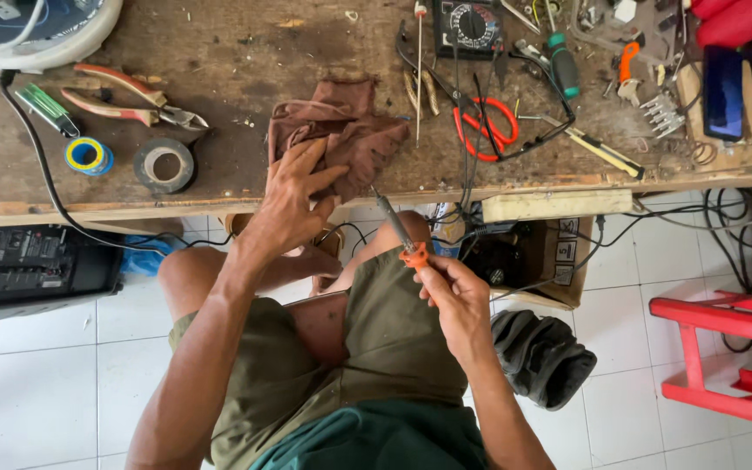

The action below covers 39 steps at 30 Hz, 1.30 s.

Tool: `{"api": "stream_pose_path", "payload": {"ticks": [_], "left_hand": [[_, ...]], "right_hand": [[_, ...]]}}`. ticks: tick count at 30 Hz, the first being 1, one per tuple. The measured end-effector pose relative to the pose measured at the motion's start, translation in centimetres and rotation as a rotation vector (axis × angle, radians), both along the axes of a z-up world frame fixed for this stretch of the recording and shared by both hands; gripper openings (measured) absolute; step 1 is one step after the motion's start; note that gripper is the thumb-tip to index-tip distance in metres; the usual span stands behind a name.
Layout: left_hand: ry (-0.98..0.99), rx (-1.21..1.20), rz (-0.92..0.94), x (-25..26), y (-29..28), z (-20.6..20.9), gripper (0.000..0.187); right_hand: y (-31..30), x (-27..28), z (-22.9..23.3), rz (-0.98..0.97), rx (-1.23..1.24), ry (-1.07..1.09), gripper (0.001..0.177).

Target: The person handles a rice cooker, connecting its power cord and pressing buttons on the control panel. They then pick up a soldering iron, wipe the tip with a cloth, and touch the tip with a finger. Finally, they handle a disassembled appliance base with exposed wiring.

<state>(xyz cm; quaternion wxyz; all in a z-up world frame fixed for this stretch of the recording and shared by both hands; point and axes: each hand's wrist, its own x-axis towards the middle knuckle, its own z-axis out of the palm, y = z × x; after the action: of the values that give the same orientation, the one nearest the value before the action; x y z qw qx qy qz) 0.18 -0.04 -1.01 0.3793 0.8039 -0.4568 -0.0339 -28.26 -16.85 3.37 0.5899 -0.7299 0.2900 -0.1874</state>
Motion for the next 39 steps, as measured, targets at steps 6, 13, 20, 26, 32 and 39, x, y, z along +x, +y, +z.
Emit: {"api": "stream_pose_path", "payload": {"ticks": [6, 13, 20, 26, 32, 39], "left_hand": [[-0.296, -0.123, 0.049, 2.6, 0.1, 3.1, 0.038], [-0.297, -0.209, 0.258, 3.9, 1.0, 5.0, 0.035], [0.614, -0.418, 0.169, -13.3, -0.7, 10.9, 0.036], [0.892, -0.672, 0.496, -13.4, 0.0, 6.8, 0.037], [0.909, -0.756, 0.455, -11.6, 3.2, 6.6, 0.032], [1.013, -0.504, 0.348, -14.1, 5.4, 3.9, 0.029]], "right_hand": [[-0.6, -0.3, 0.2, -0.001, 0.18, -0.088, 0.029], [0.4, 1.4, 2.8, -0.047, 0.278, -0.241, 0.03], [4.0, 6.5, 1.5, -0.018, 0.367, -0.38, 0.033], [9.3, 7.7, 8.2, 0.224, 0.264, -0.37, 0.042], [2.0, 7.8, 5.3, 0.116, -0.203, -0.205, 0.026], [-13.1, 8.4, 4.0, -0.043, -0.583, -0.083, 0.021]]}}
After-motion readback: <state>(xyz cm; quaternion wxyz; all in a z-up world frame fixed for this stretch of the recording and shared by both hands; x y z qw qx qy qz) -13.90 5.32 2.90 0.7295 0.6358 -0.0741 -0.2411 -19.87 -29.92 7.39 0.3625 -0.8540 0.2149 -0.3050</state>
